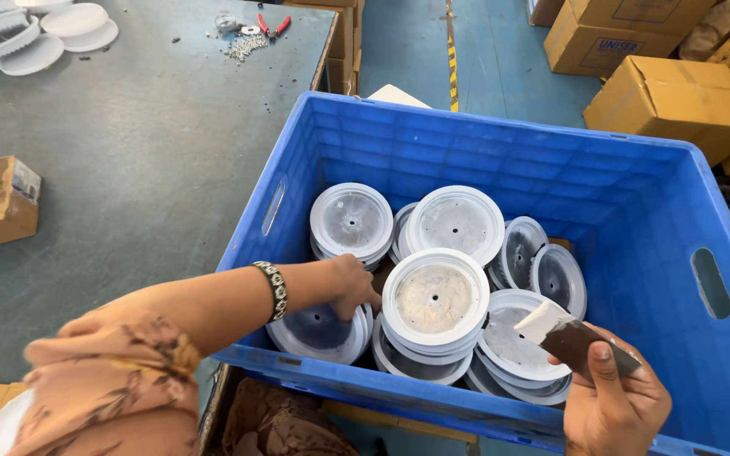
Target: The person applies a white paste-like compound to the inner surface of circular white plastic housings using a small metal spatula. They scoop the compound from a container, spread it evenly inside each housing, and place the finished units into a blue crate.
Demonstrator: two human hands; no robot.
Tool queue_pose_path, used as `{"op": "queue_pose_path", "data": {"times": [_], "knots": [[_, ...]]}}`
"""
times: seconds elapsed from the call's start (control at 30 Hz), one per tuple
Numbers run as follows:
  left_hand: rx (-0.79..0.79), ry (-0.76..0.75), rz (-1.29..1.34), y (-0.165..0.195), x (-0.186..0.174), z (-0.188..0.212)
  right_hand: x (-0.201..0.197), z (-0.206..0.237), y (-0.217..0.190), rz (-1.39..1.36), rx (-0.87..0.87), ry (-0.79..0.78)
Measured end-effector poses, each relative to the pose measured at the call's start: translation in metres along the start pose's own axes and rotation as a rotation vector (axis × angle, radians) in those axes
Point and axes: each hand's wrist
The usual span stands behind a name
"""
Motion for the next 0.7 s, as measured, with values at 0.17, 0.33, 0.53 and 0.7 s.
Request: {"op": "queue_pose_path", "data": {"times": [0.17, 0.33, 0.53, 0.7], "knots": [[-0.096, 0.090, 0.089, -0.013, 0.003, 0.029, 0.000, 0.001, 0.001, -0.025, -0.014, -0.022], [-0.145, 0.306, 0.698, -0.047, 0.029, 0.076, 0.000, 0.007, -0.002, -0.018, -0.032, -0.053], [-0.138, 0.658, 0.879, -0.062, 0.051, 0.126, 0.003, 0.010, -0.004, -0.012, -0.077, -0.083], [-0.335, 0.997, 0.769, -0.078, 0.060, 0.218, 0.004, -0.005, -0.003, -0.036, -0.119, -0.114]]}}
Point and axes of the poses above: each hand's wrist, its own z-axis away from the middle knuckle, its own x-axis out of the palm, y = z × x, and after that the axes turned 15 degrees about -y, right-handed
